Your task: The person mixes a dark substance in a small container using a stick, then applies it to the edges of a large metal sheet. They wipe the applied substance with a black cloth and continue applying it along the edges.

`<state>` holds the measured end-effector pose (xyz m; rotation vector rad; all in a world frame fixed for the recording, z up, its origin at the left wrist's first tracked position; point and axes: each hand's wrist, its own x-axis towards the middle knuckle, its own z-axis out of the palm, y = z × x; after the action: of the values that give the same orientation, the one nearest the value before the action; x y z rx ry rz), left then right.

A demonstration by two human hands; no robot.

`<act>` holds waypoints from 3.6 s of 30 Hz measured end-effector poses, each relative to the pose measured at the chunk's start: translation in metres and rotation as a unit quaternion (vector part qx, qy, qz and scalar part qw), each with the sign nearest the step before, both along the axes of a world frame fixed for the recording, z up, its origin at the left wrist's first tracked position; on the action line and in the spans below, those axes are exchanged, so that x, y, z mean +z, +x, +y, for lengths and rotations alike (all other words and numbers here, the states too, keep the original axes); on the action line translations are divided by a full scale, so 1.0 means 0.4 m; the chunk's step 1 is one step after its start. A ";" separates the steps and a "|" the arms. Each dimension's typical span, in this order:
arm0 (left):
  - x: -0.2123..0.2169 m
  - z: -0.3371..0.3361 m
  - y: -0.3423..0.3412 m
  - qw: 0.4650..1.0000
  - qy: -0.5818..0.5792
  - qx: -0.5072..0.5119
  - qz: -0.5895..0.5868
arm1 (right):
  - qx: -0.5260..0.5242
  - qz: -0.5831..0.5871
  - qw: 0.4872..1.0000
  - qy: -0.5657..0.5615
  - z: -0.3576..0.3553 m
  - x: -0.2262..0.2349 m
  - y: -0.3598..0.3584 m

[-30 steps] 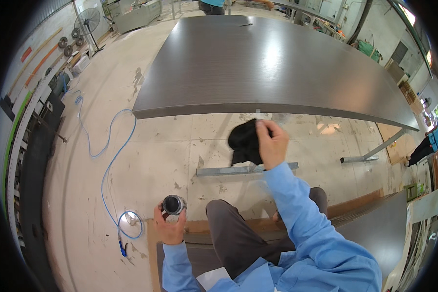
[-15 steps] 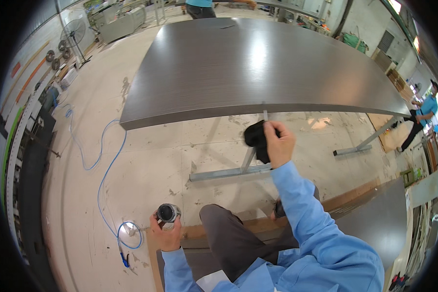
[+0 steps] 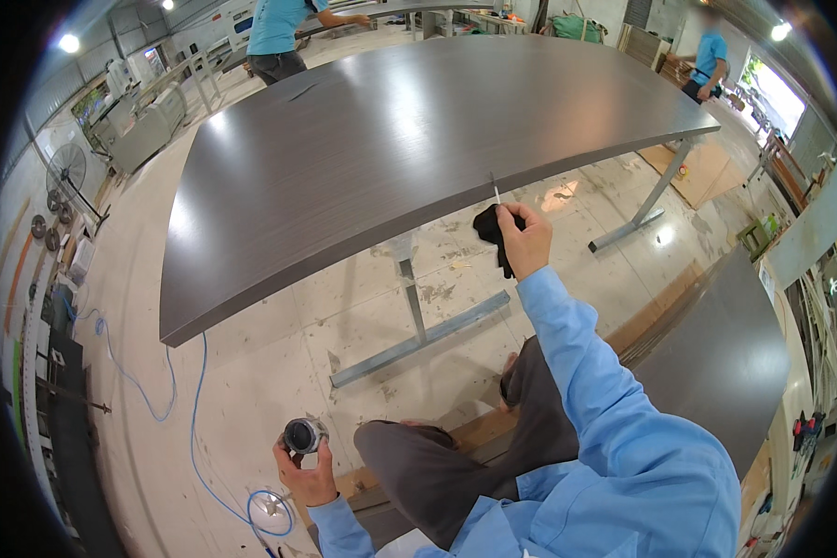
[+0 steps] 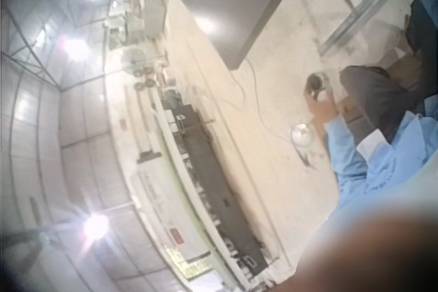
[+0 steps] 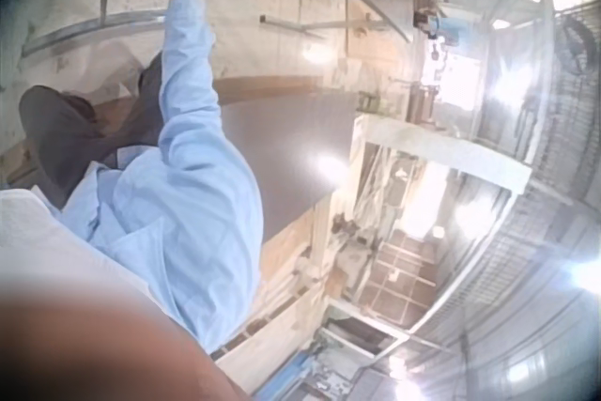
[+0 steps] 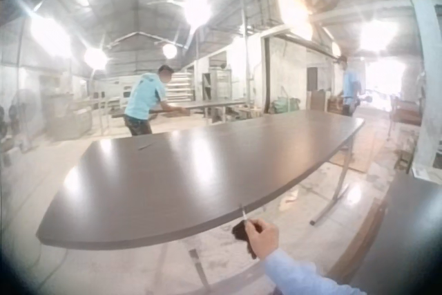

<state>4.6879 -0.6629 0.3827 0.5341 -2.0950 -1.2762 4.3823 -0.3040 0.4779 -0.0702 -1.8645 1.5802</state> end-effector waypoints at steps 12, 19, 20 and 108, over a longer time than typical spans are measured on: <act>0.065 0.133 -0.083 0.998 -0.045 -0.032 0.000 | 0.086 0.031 0.992 0.084 0.061 -0.039 -0.015; 0.091 0.199 -0.105 0.997 -0.061 -0.047 -0.019 | -0.034 0.015 0.998 0.047 0.257 -0.005 -0.079; 0.093 0.207 -0.110 0.996 -0.067 -0.051 -0.024 | -0.071 0.030 0.997 0.019 0.269 -0.010 -0.078; 1.034 -0.592 -0.531 0.992 -0.062 -0.072 -0.077 | 0.309 0.034 0.924 0.225 -0.821 0.794 -0.460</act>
<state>4.4756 -0.8997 0.7963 0.4457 -2.3614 -1.2071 4.1982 -0.6323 0.7955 0.8406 -2.2742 1.4484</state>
